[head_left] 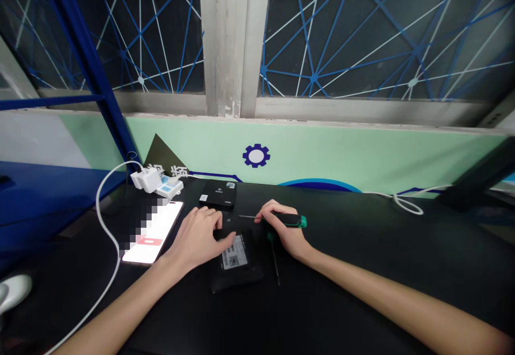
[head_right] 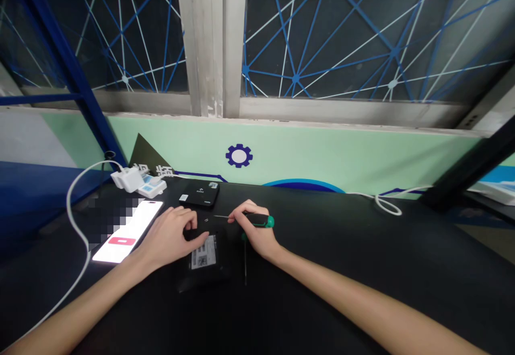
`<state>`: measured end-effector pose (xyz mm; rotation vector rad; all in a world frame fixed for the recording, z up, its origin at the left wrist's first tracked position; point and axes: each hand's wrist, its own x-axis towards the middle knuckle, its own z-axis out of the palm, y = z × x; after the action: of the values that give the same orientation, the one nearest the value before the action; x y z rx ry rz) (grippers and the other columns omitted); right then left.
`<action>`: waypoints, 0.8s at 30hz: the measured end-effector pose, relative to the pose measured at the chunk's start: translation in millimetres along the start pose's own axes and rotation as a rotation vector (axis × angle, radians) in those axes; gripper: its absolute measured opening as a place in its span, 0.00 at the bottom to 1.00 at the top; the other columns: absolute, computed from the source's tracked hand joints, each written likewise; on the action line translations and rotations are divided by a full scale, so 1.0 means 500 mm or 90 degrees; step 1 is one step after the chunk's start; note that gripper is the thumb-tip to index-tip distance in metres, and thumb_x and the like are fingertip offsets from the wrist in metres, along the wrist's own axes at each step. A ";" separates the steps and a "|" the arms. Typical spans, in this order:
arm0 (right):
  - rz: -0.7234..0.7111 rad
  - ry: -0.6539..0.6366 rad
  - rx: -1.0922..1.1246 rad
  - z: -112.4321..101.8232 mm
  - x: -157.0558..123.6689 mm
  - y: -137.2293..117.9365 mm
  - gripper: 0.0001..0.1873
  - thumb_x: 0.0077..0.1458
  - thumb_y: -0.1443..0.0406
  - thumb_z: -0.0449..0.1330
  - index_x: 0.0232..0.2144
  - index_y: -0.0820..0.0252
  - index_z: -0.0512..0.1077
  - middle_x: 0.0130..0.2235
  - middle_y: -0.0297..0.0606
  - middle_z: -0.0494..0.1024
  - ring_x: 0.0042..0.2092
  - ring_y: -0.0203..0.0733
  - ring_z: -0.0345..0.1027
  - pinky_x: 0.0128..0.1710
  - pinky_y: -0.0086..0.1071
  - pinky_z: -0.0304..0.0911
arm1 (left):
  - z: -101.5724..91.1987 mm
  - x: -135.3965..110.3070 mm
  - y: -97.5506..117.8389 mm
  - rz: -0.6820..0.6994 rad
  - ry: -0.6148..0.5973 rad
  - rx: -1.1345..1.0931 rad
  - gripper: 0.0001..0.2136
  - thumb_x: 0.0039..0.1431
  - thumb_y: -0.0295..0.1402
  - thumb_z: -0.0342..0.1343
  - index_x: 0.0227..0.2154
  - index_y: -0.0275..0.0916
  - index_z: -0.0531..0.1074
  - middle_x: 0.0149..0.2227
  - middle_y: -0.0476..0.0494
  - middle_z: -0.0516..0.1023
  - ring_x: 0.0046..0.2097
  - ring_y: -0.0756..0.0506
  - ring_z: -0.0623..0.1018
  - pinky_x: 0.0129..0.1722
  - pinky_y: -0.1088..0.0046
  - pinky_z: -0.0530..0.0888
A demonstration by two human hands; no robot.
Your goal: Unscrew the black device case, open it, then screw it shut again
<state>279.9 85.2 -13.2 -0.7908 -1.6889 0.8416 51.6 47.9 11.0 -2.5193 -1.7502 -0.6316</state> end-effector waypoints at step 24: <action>0.005 0.020 0.008 0.000 -0.001 0.005 0.19 0.62 0.55 0.60 0.22 0.58 0.76 0.28 0.38 0.78 0.34 0.44 0.71 0.39 0.37 0.64 | -0.003 0.005 -0.009 -0.112 -0.108 0.073 0.23 0.62 0.36 0.45 0.10 0.42 0.61 0.15 0.51 0.52 0.20 0.47 0.65 0.26 0.69 0.49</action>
<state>280.5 86.0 -15.3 -0.7981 -1.6534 0.8402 47.9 51.4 12.2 -2.4251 -2.0169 -0.3183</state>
